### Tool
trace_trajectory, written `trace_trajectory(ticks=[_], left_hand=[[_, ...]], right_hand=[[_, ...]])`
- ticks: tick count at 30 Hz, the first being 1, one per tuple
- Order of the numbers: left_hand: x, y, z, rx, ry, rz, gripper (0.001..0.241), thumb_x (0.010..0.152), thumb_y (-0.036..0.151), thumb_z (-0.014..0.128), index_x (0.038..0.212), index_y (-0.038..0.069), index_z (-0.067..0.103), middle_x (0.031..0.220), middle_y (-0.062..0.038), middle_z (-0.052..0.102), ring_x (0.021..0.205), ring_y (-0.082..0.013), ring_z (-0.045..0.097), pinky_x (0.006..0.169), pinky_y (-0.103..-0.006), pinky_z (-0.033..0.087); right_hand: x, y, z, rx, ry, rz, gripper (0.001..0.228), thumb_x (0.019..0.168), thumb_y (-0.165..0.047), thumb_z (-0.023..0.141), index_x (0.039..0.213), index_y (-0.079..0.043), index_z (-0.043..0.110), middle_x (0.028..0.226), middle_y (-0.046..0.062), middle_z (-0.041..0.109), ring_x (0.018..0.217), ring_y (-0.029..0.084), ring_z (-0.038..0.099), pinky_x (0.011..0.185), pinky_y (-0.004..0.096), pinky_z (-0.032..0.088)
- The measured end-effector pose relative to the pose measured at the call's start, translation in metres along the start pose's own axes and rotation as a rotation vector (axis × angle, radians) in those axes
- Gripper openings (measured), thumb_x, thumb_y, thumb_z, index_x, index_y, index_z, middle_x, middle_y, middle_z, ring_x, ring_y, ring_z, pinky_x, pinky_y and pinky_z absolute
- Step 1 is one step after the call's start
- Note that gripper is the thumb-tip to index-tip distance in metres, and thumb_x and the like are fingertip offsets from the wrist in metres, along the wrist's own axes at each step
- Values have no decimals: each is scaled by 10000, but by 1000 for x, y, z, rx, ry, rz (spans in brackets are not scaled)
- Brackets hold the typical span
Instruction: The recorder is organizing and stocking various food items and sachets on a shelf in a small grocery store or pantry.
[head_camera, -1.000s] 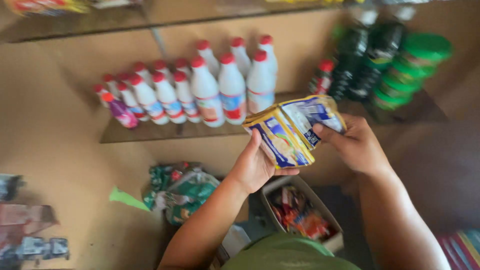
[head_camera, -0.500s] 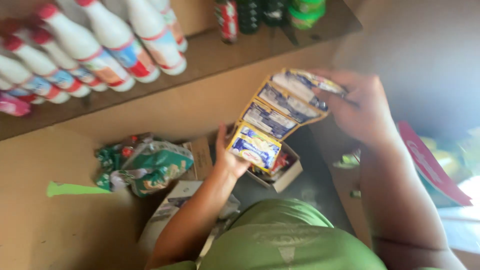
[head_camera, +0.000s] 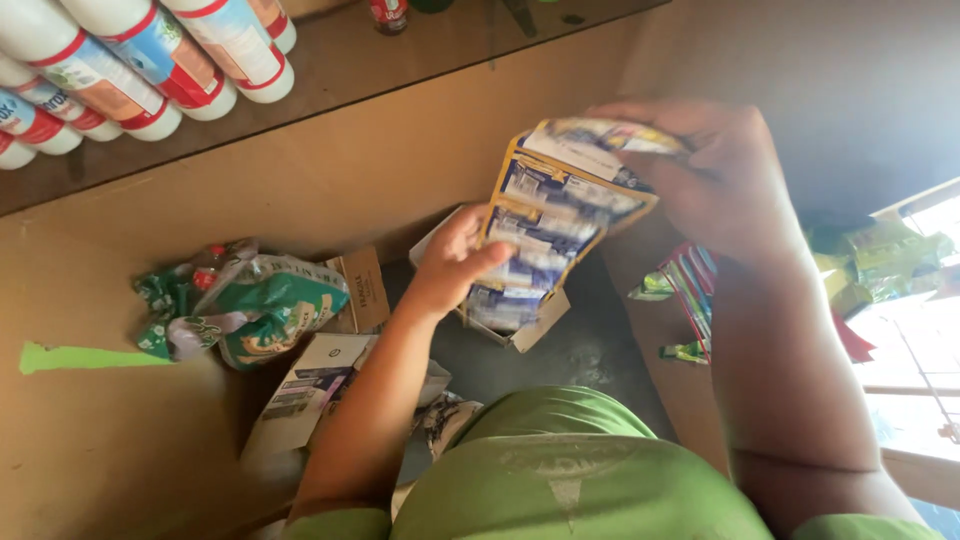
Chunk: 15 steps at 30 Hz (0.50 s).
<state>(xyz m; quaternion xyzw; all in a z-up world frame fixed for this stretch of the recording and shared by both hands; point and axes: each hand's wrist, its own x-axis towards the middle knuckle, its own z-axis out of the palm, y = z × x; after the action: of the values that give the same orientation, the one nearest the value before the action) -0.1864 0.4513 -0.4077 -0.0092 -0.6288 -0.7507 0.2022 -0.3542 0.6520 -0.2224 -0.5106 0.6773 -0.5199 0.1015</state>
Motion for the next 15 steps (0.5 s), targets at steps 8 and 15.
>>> trace_trajectory(ticks=[8,15], left_hand=[[27,-15,29,160,313,8,216,997,197,705,1106,11,720,983,-18,741,897,-81,657,828,-273,541],[44,1,25,-136,488,53,170,1035,142,693,1119,-5,700,997,-51,743,872,-89,651,799,-264,526]], right_hand=[[-5,6,-5,-286,-85,-187,517,816,93,625,1292,-76,736,1098,128,754,970,231,741,882,309,551],[-13,25,27,-613,13,-448,642,828,-199,796,1428,-86,595,1422,186,591,1267,379,580,1067,502,461]])
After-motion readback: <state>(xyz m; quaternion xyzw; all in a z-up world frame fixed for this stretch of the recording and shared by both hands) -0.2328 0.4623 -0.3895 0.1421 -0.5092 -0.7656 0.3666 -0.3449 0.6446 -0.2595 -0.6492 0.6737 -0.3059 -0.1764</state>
